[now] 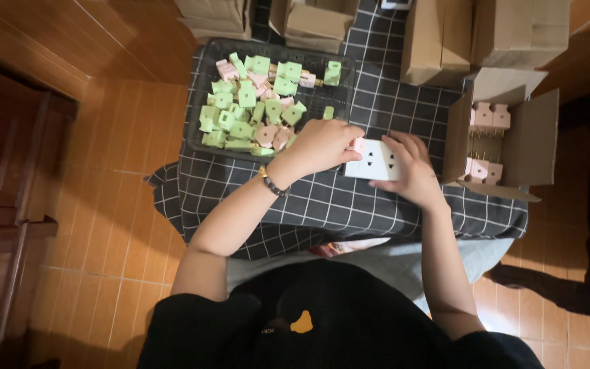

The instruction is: The person picks up plastic plug housings, fits metal prongs into them by hand, and places the assembled components into cardboard boxes.

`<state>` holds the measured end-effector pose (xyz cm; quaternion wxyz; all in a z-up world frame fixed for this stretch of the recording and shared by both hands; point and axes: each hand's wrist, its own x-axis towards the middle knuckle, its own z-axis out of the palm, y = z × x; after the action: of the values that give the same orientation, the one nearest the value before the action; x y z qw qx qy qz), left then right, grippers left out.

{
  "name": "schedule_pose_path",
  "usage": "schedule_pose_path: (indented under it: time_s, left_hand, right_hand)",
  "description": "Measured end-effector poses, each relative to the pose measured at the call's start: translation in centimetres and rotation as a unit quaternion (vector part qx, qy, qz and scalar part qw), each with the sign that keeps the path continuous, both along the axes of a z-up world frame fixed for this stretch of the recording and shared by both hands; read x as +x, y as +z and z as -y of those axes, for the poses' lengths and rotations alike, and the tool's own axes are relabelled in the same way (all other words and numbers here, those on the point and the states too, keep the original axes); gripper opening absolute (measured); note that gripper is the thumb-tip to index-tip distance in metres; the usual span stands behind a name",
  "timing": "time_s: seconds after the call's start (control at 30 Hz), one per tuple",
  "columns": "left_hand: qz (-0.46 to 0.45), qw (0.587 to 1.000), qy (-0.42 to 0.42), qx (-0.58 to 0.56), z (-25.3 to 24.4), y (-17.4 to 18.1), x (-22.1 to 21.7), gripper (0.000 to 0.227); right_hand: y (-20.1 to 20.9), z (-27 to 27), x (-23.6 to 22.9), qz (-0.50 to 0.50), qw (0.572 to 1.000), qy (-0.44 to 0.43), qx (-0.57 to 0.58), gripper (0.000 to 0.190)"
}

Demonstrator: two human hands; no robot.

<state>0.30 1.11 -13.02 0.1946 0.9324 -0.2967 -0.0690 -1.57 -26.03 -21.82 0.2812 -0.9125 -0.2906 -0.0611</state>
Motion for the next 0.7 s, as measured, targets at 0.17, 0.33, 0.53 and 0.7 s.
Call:
schedule_pose_path:
  time_s: [0.17,0.33,0.53,0.7]
  left_hand:
    - [0.028,0.998,-0.04,0.049,2.4,-4.1,1.4,0.035]
    - [0.017,0.997,-0.062,0.048,5.0,-5.1,1.9,0.032]
    - [0.185,0.98,-0.075,0.003,7.7,-8.8,1.9,0.018]
    - [0.205,0.978,-0.019,-0.038,10.3,-9.7,1.1,0.015]
  right_hand:
    - [-0.6,0.1,-0.2,0.005,1.0,-0.011,0.012,0.1]
    - [-0.8,0.0,-0.2,0.01,1.0,-0.03,-0.002,0.103]
    - [-1.6,0.3,-0.2,-0.026,0.997,-0.06,-0.034,0.104]
    - [1.1,-0.6,-0.2,-0.106,0.99,-0.075,-0.045,0.106]
